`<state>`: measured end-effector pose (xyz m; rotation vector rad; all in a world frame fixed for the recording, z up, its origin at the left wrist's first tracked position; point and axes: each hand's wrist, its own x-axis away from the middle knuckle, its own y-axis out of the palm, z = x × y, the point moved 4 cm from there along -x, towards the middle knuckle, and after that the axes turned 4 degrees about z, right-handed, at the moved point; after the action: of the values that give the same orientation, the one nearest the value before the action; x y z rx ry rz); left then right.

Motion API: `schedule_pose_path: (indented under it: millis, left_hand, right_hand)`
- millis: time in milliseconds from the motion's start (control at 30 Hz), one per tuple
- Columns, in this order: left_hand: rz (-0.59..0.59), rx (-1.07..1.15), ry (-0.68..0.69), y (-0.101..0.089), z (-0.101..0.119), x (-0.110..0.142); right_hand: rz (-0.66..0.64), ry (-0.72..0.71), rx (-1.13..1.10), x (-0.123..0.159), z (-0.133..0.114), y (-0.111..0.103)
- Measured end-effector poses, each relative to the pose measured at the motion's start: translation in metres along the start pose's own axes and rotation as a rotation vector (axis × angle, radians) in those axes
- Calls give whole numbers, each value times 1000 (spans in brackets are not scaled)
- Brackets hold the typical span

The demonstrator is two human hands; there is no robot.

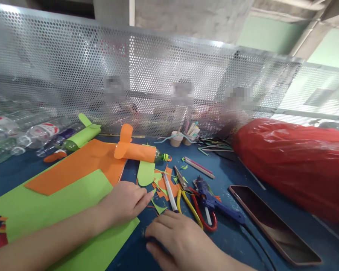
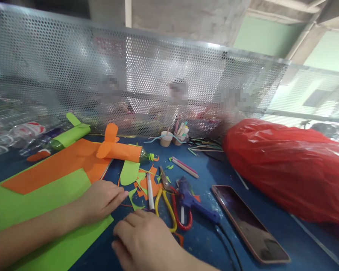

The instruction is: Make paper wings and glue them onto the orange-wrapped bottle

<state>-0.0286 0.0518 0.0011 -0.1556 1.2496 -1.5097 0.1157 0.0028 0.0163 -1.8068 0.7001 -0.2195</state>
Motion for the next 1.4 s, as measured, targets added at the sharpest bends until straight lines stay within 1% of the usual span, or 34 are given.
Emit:
schedule_pose_path:
  millis: [67,167,267,333,400,500,600,700,800,867,900,967,1067,1133,1233,1300,1400]
  left_hand:
    - [13,-36,37,0,2,0]
    - [38,-80,104,-6,9,0]
    - [90,-116,183,-14,21,1]
    - [129,-118,236,-18,32,3]
    - [170,-118,309,-20,43,7]
    - [223,-156,411,-21,56,12]
    - [232,-177,441,-18,60,15]
    - [206,-158,435,-16,59,16]
    - [124,-127,369,-16,54,11]
    - [34,-116,251,-18,45,3]
    - [-20,-113,169,-20,38,-2]
    - [-184,-58,-34,-21,19,-10]
    - [-293,29,-112,-27,-5,-17]
    - [-323,75,-171,-33,-20,-17]
    - [-332,124,-248,-41,-38,-12]
    - [-334,151,-290,-45,-45,-6]
    - [-325,190,-338,-47,-53,4]
  right_hand:
    - [47,37,-49,1,5,2]
    - [111,151,-138,2,13,2]
    - [131,248,-240,4,16,5]
    - [130,247,-314,3,14,6]
    - [129,205,-405,3,11,7]
    - [85,163,-545,2,9,12]
    - [70,181,-529,2,9,18]
    - [83,182,-460,0,7,17]
    - [100,215,-403,-1,8,1]
    - [135,290,-301,1,14,-15]
    - [151,330,-235,2,20,-23]
    - [155,388,-123,4,33,-35]
    - [137,411,-11,6,55,-42]
    - [126,418,27,7,68,-42]
    - [114,428,42,7,81,-40]
    - [107,434,49,6,84,-39]
    - [108,434,40,5,82,-39]
